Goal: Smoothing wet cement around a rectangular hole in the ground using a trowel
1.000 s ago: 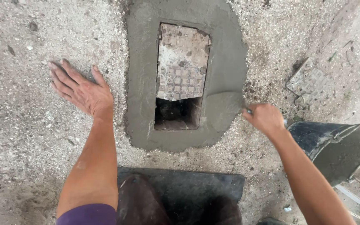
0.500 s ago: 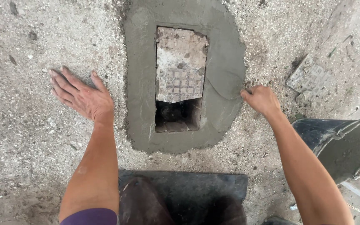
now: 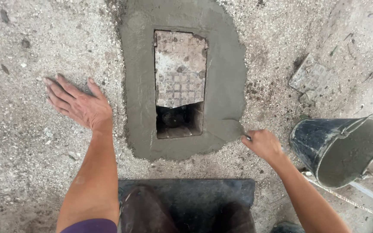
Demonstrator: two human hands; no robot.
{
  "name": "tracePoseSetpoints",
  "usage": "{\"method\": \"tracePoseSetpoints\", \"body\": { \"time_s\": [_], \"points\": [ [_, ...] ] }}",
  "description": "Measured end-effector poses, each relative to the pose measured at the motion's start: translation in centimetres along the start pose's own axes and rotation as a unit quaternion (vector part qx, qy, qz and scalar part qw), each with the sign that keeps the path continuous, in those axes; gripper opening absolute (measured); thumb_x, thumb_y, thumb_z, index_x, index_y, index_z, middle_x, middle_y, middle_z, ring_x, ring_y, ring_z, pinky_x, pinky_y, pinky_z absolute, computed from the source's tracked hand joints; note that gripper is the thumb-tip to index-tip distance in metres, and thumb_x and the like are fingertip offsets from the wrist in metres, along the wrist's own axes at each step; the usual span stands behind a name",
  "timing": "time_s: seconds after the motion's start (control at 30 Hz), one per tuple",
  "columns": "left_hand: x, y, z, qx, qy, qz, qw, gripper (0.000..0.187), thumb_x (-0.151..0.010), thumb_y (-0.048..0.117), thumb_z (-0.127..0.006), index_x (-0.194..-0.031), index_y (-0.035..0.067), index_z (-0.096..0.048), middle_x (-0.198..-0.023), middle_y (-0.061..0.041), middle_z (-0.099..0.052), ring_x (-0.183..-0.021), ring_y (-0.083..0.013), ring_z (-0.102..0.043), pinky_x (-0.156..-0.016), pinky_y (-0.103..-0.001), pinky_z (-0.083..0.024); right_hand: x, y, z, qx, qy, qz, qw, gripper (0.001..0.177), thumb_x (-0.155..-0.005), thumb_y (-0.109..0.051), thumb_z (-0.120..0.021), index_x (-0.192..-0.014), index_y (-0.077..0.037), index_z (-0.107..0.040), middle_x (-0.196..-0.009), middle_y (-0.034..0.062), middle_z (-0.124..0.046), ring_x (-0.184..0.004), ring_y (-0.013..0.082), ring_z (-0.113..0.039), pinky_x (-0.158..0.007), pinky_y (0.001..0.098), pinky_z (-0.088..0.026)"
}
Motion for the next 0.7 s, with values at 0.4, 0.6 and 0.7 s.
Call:
{"method": "tracePoseSetpoints", "body": {
  "time_s": [0.4,0.6,0.7],
  "points": [
    [0.1,-0.2,-0.6,-0.016,0.019,-0.002,1.000,0.074,-0.117,0.057,-0.037,-0.166,0.004,-0.021,-0.169,-0.013,-0.010,-0.157,-0.0337,-0.013,-0.130,-0.047,-0.008,-5.9,0.6,10.4,0.116,-0.027,-0.025,0.993,0.051,-0.107,-0.048,-0.033,-0.128,-0.015,-0.064,-0.054,-0.0012,-0.042,-0.043,0.0107,-0.051,-0.037,0.0269,-0.056],
    [-0.1,-0.5,-1.0,-0.027,0.024,0.004,0.999,0.075,-0.114,0.059,-0.032,-0.165,0.005,-0.020,-0.169,-0.015,-0.012,-0.156,-0.0339,-0.012,-0.129,-0.050,-0.011,-9.1,0.3,16.3,0.124,-0.010,-0.036,0.992,0.045,-0.110,-0.040,-0.035,-0.106,-0.012,-0.070,-0.060,0.0036,-0.054,-0.051,0.0142,-0.061,-0.045,0.0316,-0.064],
    [-0.7,-1.3,-2.5,-0.056,0.062,-0.015,0.996,0.078,-0.111,0.060,-0.052,-0.161,0.009,-0.022,-0.164,-0.017,-0.019,-0.152,-0.0369,-0.017,-0.125,-0.054,-0.016,-12.5,4.2,15.2,0.119,0.127,-0.026,0.984,0.054,-0.098,-0.062,-0.048,-0.090,-0.020,-0.080,-0.088,0.0117,-0.079,-0.093,0.0348,-0.076,-0.084,0.0473,-0.060]
  ]
}}
Point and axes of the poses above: each hand's wrist, its own x-axis away from the middle knuckle, its own z-axis out of the back of the hand, y = z × x, the point moved 8 cm from there along -x, towards the middle knuckle
